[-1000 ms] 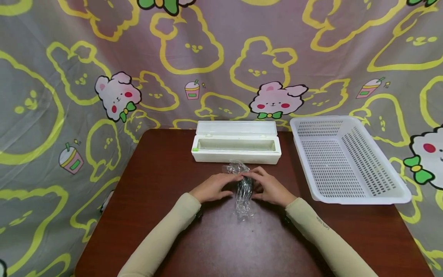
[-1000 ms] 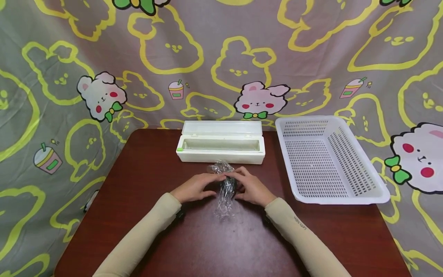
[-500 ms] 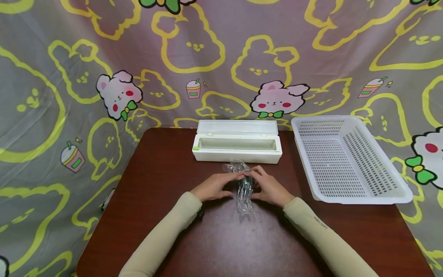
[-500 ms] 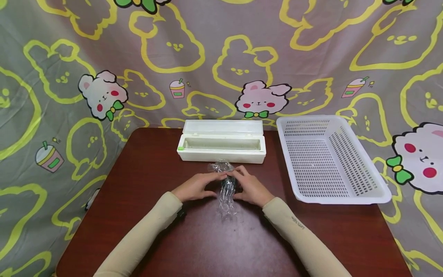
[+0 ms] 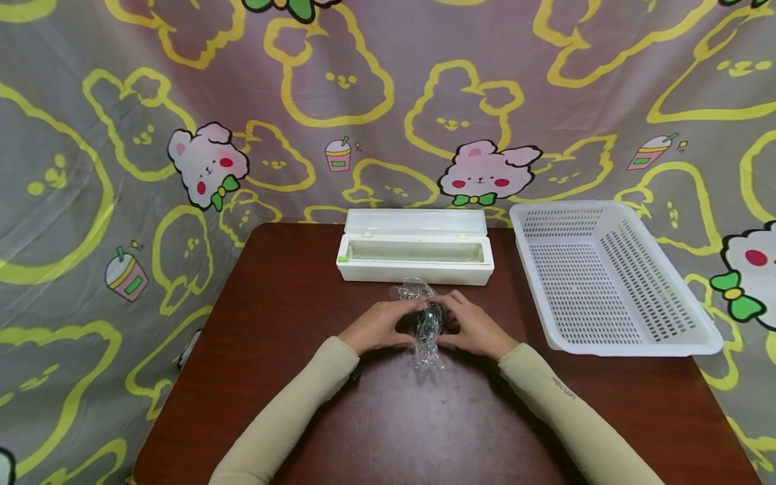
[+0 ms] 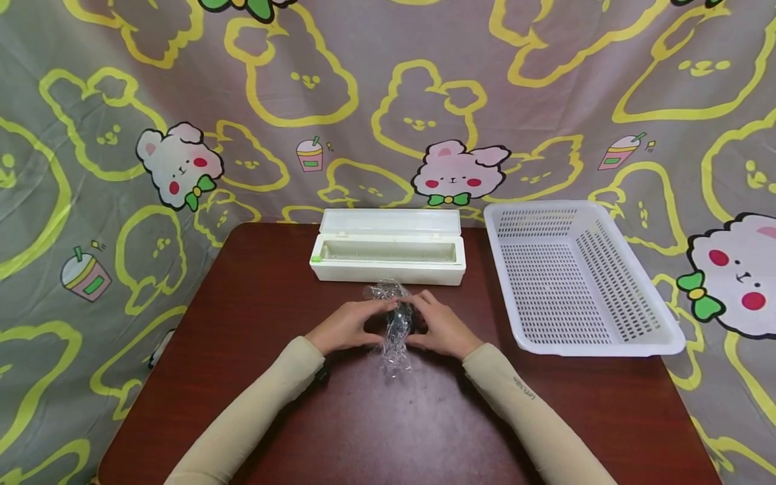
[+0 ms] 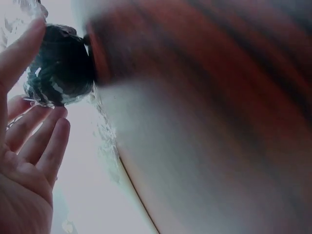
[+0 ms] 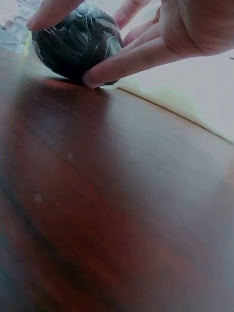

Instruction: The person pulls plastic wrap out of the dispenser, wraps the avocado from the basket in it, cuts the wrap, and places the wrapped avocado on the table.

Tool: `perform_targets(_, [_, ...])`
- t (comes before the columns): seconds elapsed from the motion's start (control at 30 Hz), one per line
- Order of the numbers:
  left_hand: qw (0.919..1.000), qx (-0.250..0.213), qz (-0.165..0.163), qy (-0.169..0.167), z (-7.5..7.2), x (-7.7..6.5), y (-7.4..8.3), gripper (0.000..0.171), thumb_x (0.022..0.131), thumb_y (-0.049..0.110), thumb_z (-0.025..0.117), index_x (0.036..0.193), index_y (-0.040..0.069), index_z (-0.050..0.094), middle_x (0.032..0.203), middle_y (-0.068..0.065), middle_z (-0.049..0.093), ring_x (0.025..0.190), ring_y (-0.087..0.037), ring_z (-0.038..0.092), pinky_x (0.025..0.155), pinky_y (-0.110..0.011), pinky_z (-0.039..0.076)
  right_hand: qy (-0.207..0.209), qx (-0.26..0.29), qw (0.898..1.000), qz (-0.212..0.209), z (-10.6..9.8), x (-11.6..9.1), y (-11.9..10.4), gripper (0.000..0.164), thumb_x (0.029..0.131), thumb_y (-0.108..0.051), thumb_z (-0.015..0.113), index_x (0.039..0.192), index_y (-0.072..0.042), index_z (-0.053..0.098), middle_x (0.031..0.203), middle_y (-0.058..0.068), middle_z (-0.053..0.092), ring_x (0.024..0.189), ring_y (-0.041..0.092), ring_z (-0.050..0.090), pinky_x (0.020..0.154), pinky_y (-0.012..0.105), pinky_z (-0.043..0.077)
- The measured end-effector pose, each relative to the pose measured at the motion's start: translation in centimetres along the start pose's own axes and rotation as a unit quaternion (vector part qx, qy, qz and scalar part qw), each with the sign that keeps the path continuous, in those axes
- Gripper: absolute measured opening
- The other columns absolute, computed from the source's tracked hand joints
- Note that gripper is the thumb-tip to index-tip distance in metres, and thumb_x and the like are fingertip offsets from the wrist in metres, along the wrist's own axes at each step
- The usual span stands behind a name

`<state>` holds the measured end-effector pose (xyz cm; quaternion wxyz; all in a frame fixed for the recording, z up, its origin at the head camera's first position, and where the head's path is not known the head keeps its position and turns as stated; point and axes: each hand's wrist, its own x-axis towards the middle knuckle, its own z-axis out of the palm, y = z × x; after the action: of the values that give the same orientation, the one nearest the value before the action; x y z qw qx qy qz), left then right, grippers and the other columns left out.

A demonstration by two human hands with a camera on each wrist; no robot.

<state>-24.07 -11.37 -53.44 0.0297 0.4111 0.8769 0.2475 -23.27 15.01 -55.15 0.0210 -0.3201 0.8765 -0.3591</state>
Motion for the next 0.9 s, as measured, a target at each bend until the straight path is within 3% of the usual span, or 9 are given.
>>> perform_targets(0.37, [0.9992,0.023,-0.031,0.009,0.2,0.25,0.54,0.058,0.098,0.036,0.072,0.149,0.014,0.055,0.141,-0.003,0.067,0.129,-0.019,0.064,0.109,-0.035,0.051,-0.009,-0.028,1.0,-0.001,-0.41,0.03,-0.27,0.071,0.084,-0.025,0.089,0.146,-0.014,0.056,0.119,0.005,0.056,0.096,0.02,0.072,0.084,0.034,0.061])
perform_targets(0.5, [0.9988,0.032,-0.032,0.02,0.12,0.35,0.7,0.053,0.098,0.034,0.072,0.146,0.014,0.058,0.139,-0.004,0.068,0.126,-0.02,0.065,0.108,-0.036,0.052,-0.019,-0.024,1.0,0.0,-0.52,-0.02,-0.34,0.073,0.085,-0.027,0.088,0.148,-0.014,0.054,0.121,0.005,0.056,0.099,0.02,0.072,0.086,0.034,0.061])
perform_targets(0.7, [0.9979,0.046,-0.029,0.035,0.32,0.47,0.82,0.049,0.097,0.031,0.074,0.141,0.013,0.062,0.134,-0.004,0.071,0.122,-0.02,0.068,0.105,-0.035,0.054,-0.019,-0.032,0.999,0.004,-0.36,0.05,-0.65,0.085,0.078,-0.033,0.093,0.149,-0.011,0.052,0.122,0.005,0.055,0.097,0.019,0.069,0.085,0.035,0.06])
perform_targets(0.9, [0.9983,0.042,-0.027,0.03,0.33,0.44,0.71,0.051,0.1,0.031,0.07,0.147,0.014,0.059,0.137,-0.004,0.069,0.122,-0.02,0.068,0.103,-0.035,0.055,0.001,-0.08,0.997,0.004,-0.1,0.4,-0.87,0.074,0.083,-0.039,0.088,0.142,-0.008,0.056,0.117,0.005,0.057,0.088,0.016,0.06,0.08,0.035,0.055])
